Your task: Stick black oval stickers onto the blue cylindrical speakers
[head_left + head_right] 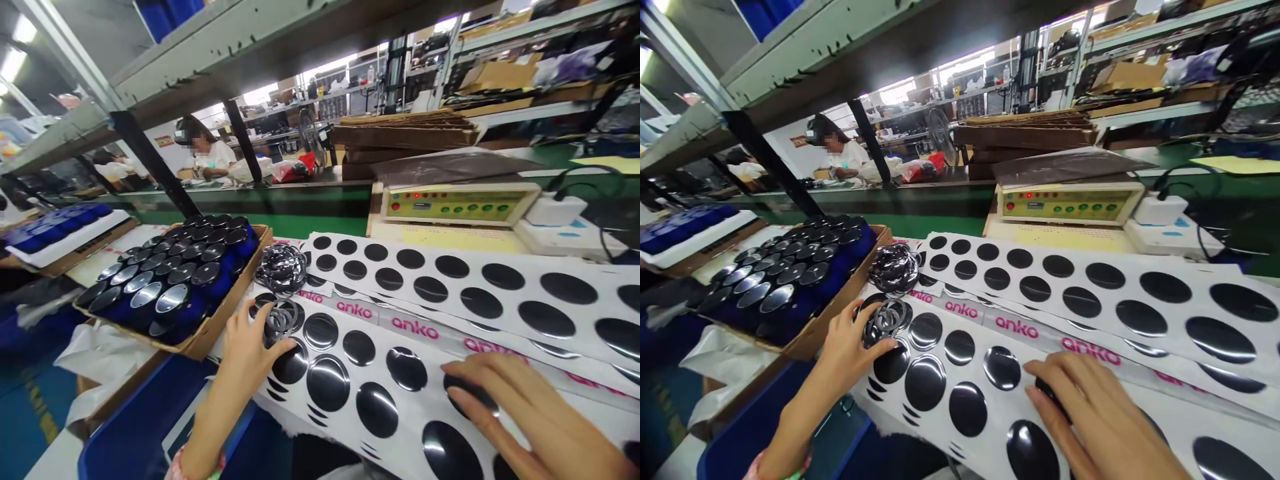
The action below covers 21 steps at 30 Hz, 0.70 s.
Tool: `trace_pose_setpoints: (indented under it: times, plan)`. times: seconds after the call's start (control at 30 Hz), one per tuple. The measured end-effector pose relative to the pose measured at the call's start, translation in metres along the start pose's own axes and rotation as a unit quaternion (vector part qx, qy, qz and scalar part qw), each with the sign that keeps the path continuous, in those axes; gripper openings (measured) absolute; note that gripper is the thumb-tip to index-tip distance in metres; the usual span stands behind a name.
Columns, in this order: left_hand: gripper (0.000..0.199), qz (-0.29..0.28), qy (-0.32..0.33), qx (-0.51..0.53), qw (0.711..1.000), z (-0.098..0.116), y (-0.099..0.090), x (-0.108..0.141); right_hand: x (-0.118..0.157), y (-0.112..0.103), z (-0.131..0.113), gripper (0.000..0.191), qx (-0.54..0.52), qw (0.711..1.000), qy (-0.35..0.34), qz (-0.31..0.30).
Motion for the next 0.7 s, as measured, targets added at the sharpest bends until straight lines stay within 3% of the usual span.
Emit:
trace_pose_setpoints:
  times: [0.1,0.2,0.37,0.43,0.53,0.6,0.7]
  plan:
    - [0.057,-0.049,-0.031,0.036,0.998,-0.015,0.026,0.000,-0.025,0.030,-0.032,0.018,-0.015,0.994,-0.083,-0.073]
    - [0.063,-0.053,-0.056,0.085,0.993,-0.022,0.030,-0.003,-0.043,0.052,-0.052,0.013,-0.035,0.986,-0.114,-0.117]
    - [0.039,-0.041,-0.071,0.135,0.987,-0.038,0.002,-0.008,-0.063,0.066,-0.062,0.017,-0.048,0.977,-0.131,-0.160]
    - [0.037,0.050,-0.078,0.132,0.987,-0.043,-0.029,-0.022,-0.075,0.071,-0.065,0.021,-0.043,0.975,-0.141,-0.166]
    - [0.018,0.223,-0.001,0.004,0.975,-0.018,-0.074,-0.055,-0.101,0.078,-0.075,0.026,-0.030,0.972,-0.175,-0.155]
    - [0.011,0.209,0.095,-0.048,0.972,0.011,-0.065,-0.086,-0.119,0.084,-0.084,0.029,-0.006,0.970,-0.204,-0.136]
    - [0.023,0.105,0.239,-0.056,0.964,0.044,-0.028,-0.116,-0.136,0.091,-0.087,0.029,0.025,0.967,-0.216,-0.130]
Point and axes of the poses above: each hand's wrist, its own x-axis away from the middle knuckle, its own y-axis out of the palm, z = x × y, the point moved 10 cm from there along -x, towards the middle knuckle, and after that the axes turned 13 degrees about -x, right-handed, at the moved point
